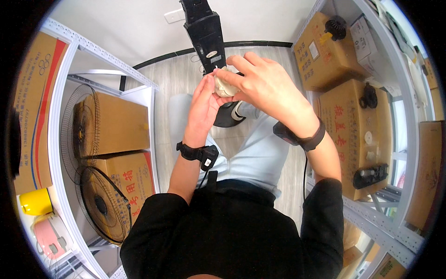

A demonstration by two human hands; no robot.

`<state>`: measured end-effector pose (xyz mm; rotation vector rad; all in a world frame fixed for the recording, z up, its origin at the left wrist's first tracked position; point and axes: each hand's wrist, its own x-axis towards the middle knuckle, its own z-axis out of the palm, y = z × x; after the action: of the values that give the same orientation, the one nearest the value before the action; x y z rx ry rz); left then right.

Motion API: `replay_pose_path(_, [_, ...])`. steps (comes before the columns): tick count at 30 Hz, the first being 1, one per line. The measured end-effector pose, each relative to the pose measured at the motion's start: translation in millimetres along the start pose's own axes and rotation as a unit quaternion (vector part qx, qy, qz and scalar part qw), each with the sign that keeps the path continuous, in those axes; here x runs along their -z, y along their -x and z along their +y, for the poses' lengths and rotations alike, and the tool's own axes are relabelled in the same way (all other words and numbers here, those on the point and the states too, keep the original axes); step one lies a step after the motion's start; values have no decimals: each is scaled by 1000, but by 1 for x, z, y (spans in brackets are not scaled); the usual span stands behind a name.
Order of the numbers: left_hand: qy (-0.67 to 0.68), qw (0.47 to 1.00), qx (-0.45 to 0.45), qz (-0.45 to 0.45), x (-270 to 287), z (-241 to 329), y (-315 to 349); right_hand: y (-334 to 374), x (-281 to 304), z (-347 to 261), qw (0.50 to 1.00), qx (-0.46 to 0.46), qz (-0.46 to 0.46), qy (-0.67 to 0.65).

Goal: The person sits on the floor and assembles small plastic components by hand, using a rotary tool to smooth edges and a screwdriver to tighten parts. They repeatedly inspect and adjust the pieces before placing them on a nearby box.

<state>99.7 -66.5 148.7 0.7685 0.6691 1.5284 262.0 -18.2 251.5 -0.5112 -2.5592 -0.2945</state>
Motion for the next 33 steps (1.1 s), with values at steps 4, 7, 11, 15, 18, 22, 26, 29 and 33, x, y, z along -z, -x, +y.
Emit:
replay_pose_path(4, [-12,1000,17,-1,-1,2,1,0,-1,-5,1000,-6,-14,16])
replay_pose_path(7, [-18,999,25,-8,-4,6,3,0,0,-7,999,-20,-25,13])
replay_pose_path(11, [6,1000,23,-16,0,6,0,1,0,-9,998,-32,-44,11])
replay_pose_path(15, [19,1000,24,-5,0,6,0,1,3,-11,998,-39,-17,-54])
replay_pose_path(18, [14,999,29,-6,-2,7,1,2,-1,-8,997,-44,-23,-50])
replay_pose_path(22, [-6,999,29,-19,3,5,1,-1,-1,-7,1000,-3,-1,-15])
replay_pose_path(26, [0,999,36,-24,3,7,1,-1,-2,-6,1000,7,6,-10])
replay_pose_path(29, [2,999,34,-17,4,4,-1,1,-5,-7,1000,7,10,5])
replay_pose_path(33, [2,1000,26,-7,4,2,-1,2,-5,-7,1000,11,6,20])
